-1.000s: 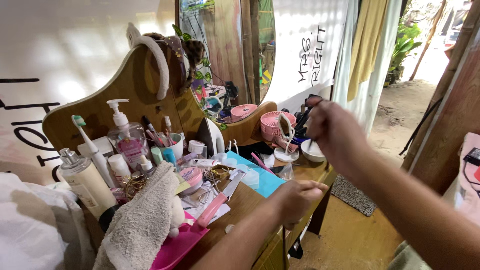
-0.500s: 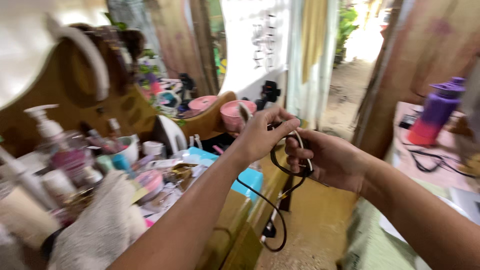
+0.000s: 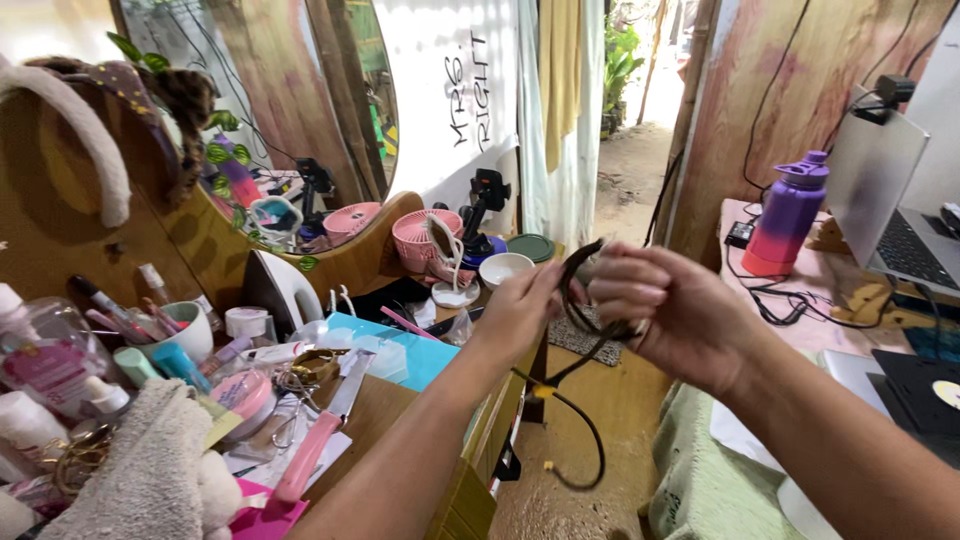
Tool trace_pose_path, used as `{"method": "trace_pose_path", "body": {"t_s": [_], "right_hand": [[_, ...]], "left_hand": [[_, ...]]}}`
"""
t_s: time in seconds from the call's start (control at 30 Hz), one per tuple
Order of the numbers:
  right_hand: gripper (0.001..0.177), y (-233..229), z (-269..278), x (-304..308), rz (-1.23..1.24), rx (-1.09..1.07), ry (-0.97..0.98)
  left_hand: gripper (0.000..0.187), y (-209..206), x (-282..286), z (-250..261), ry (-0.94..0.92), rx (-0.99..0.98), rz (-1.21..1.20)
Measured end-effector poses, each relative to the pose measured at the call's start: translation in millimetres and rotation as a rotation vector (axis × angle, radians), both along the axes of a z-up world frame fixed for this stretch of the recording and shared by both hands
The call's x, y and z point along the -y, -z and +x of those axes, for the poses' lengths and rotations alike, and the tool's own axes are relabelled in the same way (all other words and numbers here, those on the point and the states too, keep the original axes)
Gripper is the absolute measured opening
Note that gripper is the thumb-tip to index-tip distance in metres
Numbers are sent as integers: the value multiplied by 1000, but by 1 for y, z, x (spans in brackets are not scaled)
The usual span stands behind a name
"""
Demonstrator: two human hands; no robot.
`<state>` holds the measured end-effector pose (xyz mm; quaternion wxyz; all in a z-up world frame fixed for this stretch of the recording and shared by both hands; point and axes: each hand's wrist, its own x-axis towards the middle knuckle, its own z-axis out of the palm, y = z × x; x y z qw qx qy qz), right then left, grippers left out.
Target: The person organizes items on a cluttered vanity and bed. They close a laptop, wipe a handbag with a towel, handle a hair tie, and move various toiletries and a small box. The person also tears off a sheet of toilet paper and wipes a small bottle before placing it back on the vanity.
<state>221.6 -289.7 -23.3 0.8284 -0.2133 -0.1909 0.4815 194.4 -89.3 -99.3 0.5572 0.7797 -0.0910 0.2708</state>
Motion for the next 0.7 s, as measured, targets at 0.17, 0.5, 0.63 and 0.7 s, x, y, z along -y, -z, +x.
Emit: {"method": "trace_pose_path", "body": {"t_s": [0.17, 0.5, 0.63, 0.7], "right_hand": [[24, -12, -5, -23, 227, -106, -56], [29, -1, -11, -44, -856, 1118, 502], [36, 11, -12, -25, -765, 978, 76], [33, 6, -10, -21, -670, 732, 60]], "left_hand": [[37, 23, 27, -40, -64, -324, -437], [20, -40, 55, -90, -90, -438, 469], [26, -85, 17, -92, -273, -446, 572], [32, -95, 7, -95, -263, -229, 503]]}}
